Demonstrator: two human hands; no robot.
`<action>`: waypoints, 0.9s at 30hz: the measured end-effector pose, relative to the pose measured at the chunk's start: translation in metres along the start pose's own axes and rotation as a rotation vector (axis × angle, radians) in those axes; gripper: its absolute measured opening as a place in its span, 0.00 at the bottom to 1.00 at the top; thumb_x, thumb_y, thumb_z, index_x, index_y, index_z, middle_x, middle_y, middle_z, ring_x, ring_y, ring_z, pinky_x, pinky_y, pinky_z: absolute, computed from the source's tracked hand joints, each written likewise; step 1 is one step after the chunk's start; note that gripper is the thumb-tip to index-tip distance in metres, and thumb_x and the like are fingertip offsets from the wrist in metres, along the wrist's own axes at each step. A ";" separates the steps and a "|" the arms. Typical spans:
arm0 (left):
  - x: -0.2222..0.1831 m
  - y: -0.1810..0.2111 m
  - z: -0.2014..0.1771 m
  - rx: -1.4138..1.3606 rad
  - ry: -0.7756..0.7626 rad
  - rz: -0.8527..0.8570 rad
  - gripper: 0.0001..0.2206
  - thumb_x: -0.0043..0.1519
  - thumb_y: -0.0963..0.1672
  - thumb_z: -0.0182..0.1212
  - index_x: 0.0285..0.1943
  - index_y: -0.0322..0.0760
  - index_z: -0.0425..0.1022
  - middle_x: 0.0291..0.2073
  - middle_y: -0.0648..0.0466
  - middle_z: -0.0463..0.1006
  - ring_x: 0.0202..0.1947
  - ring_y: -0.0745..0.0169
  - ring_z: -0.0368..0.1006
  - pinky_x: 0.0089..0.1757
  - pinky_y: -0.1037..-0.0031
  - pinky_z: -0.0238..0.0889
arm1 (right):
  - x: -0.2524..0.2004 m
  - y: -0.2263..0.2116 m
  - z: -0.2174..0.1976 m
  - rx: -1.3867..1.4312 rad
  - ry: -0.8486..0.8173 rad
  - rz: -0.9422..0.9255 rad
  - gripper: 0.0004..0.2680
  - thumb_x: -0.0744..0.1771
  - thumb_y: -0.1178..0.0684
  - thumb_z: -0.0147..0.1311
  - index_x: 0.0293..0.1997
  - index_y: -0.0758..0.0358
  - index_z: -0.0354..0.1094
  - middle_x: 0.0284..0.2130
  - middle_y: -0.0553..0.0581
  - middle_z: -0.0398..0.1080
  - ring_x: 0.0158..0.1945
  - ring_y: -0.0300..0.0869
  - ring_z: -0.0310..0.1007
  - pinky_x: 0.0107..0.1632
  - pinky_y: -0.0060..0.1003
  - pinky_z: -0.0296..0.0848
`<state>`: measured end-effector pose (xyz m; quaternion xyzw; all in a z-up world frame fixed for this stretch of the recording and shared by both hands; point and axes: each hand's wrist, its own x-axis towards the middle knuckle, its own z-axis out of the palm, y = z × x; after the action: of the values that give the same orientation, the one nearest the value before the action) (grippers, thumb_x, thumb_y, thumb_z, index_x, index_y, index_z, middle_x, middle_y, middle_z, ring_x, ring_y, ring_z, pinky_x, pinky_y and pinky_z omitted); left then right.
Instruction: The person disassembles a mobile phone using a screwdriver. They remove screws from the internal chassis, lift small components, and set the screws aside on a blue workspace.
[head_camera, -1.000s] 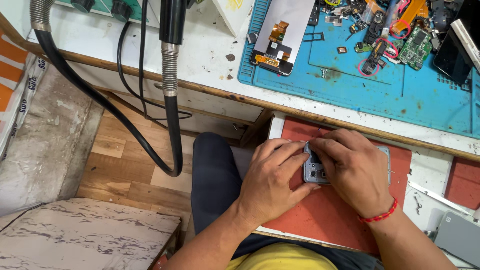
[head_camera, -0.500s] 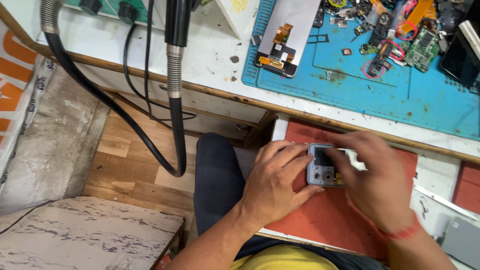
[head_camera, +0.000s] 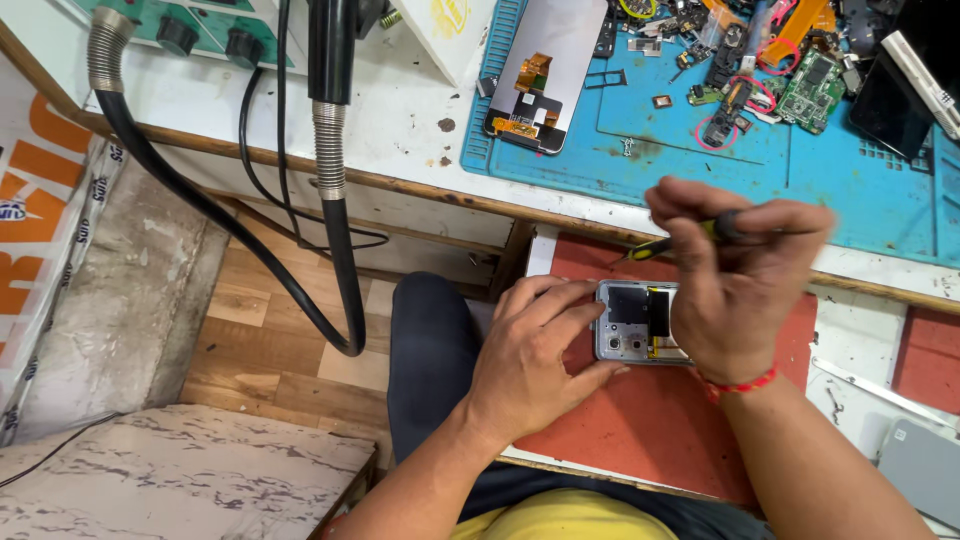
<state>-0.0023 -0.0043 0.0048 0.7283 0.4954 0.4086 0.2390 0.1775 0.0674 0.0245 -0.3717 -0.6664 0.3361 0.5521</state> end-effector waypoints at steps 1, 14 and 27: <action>0.000 0.000 0.000 0.005 -0.003 0.002 0.25 0.47 0.48 0.79 0.51 0.31 0.81 0.56 0.49 0.78 0.59 0.51 0.70 0.60 0.60 0.63 | -0.001 0.003 0.002 -0.025 -0.012 0.006 0.15 0.74 0.71 0.49 0.53 0.59 0.42 0.51 0.71 0.70 0.54 0.48 0.77 0.56 0.37 0.80; -0.001 -0.003 0.001 0.000 -0.010 0.009 0.25 0.49 0.49 0.79 0.52 0.30 0.80 0.56 0.49 0.78 0.59 0.50 0.69 0.60 0.59 0.63 | -0.037 0.004 -0.043 -0.152 -0.057 -0.054 0.20 0.73 0.71 0.49 0.57 0.50 0.37 0.45 0.65 0.68 0.45 0.51 0.80 0.53 0.43 0.84; 0.000 -0.004 0.004 0.012 -0.025 0.002 0.26 0.50 0.50 0.79 0.53 0.31 0.80 0.58 0.50 0.78 0.59 0.50 0.69 0.60 0.60 0.64 | -0.040 0.016 -0.059 -0.202 0.051 -0.064 0.19 0.75 0.69 0.51 0.60 0.52 0.37 0.42 0.65 0.67 0.43 0.50 0.80 0.52 0.42 0.86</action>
<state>-0.0015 -0.0027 -0.0008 0.7355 0.4939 0.3967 0.2405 0.2423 0.0425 0.0012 -0.4124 -0.6942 0.2398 0.5390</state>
